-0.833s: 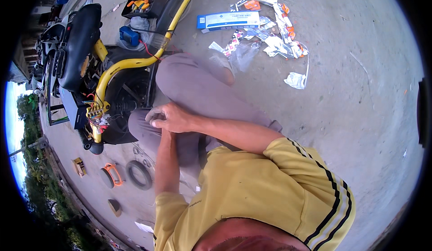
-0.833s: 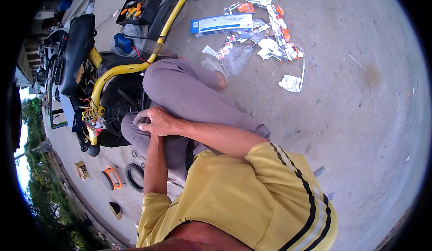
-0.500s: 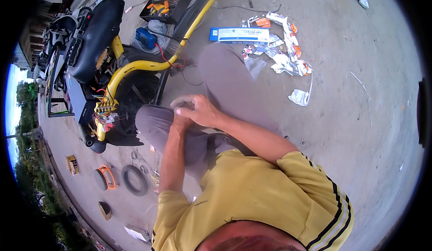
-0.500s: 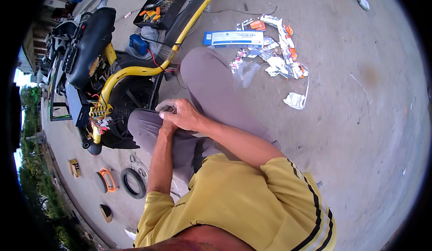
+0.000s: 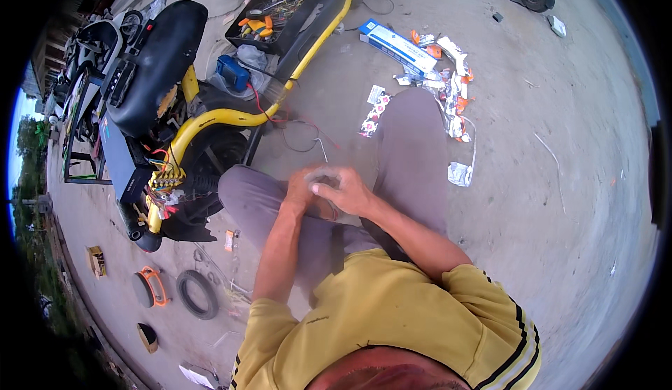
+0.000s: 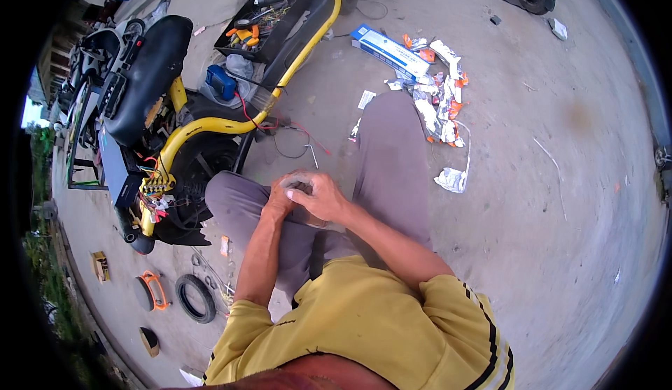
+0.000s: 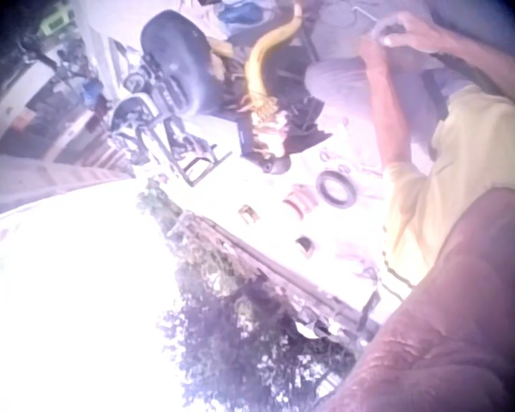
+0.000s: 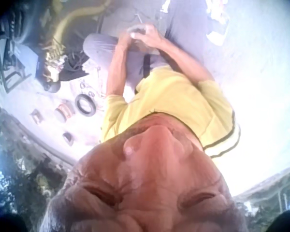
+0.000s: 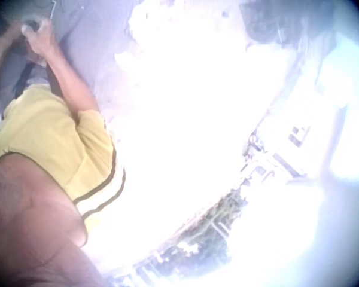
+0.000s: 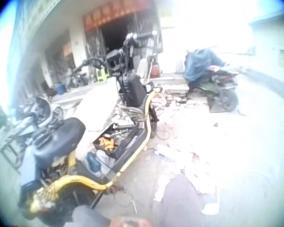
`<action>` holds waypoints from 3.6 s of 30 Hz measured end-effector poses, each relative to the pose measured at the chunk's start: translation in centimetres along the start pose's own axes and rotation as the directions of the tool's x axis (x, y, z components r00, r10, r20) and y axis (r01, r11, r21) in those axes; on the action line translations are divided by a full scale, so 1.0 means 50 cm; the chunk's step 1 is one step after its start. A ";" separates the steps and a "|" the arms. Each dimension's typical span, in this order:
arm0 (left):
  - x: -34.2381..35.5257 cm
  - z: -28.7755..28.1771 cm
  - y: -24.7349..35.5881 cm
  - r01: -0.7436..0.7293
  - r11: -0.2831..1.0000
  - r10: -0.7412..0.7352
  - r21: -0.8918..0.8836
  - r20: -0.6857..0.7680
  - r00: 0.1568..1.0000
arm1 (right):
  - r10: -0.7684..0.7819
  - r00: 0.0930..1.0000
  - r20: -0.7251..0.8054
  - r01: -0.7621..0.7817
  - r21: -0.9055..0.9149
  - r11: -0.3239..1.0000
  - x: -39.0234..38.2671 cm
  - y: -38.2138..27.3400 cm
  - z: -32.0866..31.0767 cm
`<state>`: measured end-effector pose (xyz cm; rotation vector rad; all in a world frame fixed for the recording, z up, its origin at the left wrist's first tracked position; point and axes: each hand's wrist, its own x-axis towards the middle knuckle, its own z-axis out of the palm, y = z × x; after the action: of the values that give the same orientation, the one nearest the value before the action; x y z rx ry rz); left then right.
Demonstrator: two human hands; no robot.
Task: The person is repairing the wiring of a yellow electric scooter. They connect wires to a yellow terminal block, use a multimeter to test connections, and wrap the wiring with plastic film.
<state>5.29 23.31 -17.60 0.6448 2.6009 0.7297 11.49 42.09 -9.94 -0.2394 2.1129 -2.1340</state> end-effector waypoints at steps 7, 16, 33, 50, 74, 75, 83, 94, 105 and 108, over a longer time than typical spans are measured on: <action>0.042 0.030 0.008 -0.200 0.980 0.196 -0.011 -0.152 0.969 | 0.037 0.987 0.156 -0.026 -0.072 0.997 0.135 -0.145 -0.035; 0.197 -0.225 0.094 -0.038 0.999 0.033 -0.015 -0.220 0.975 | -0.054 0.987 -0.151 0.023 -0.202 0.979 0.596 -0.138 -0.207; 0.414 -0.313 0.012 -0.064 0.994 -0.003 -0.091 -0.592 0.806 | 0.550 0.826 -0.121 -0.490 0.328 0.808 0.818 0.008 -0.177; 0.498 -0.431 -0.021 -0.066 0.996 -0.014 -0.055 -0.862 0.508 | 0.485 0.865 -0.131 -0.399 0.407 0.822 0.830 0.036 -0.178; 0.725 -0.432 -0.007 -0.246 0.944 0.051 -0.218 -0.642 0.765 | 0.482 0.876 0.005 -0.450 0.366 0.815 0.807 -0.006 -0.196; 0.730 -0.432 0.006 -0.183 0.955 0.011 -0.232 -0.589 0.808 | 0.483 0.876 0.005 -0.452 0.363 0.815 0.809 0.012 -0.210; 0.770 -0.522 -0.013 -0.149 0.984 0.162 0.094 -0.812 0.560 | 0.548 0.834 -0.069 -0.503 0.315 0.805 0.795 -0.018 -0.190; 0.948 -0.642 -0.061 0.154 0.836 0.023 0.527 -0.314 0.949 | 0.530 0.817 -0.225 -0.480 0.244 0.843 0.791 -0.005 -0.160; 0.895 -0.661 -0.108 0.297 0.907 -0.071 0.298 -0.588 0.806 | 0.472 0.852 -0.225 -0.417 0.252 0.873 0.783 -0.016 -0.165; 0.906 -0.665 -0.094 0.287 0.875 -0.007 0.390 -0.582 0.813 | 0.462 0.858 -0.227 -0.400 0.271 0.876 0.779 -0.020 -0.163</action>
<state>-48.85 29.96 -3.37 0.3584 3.3909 0.2515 -28.27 42.21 -8.15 0.5521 1.8067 -2.1785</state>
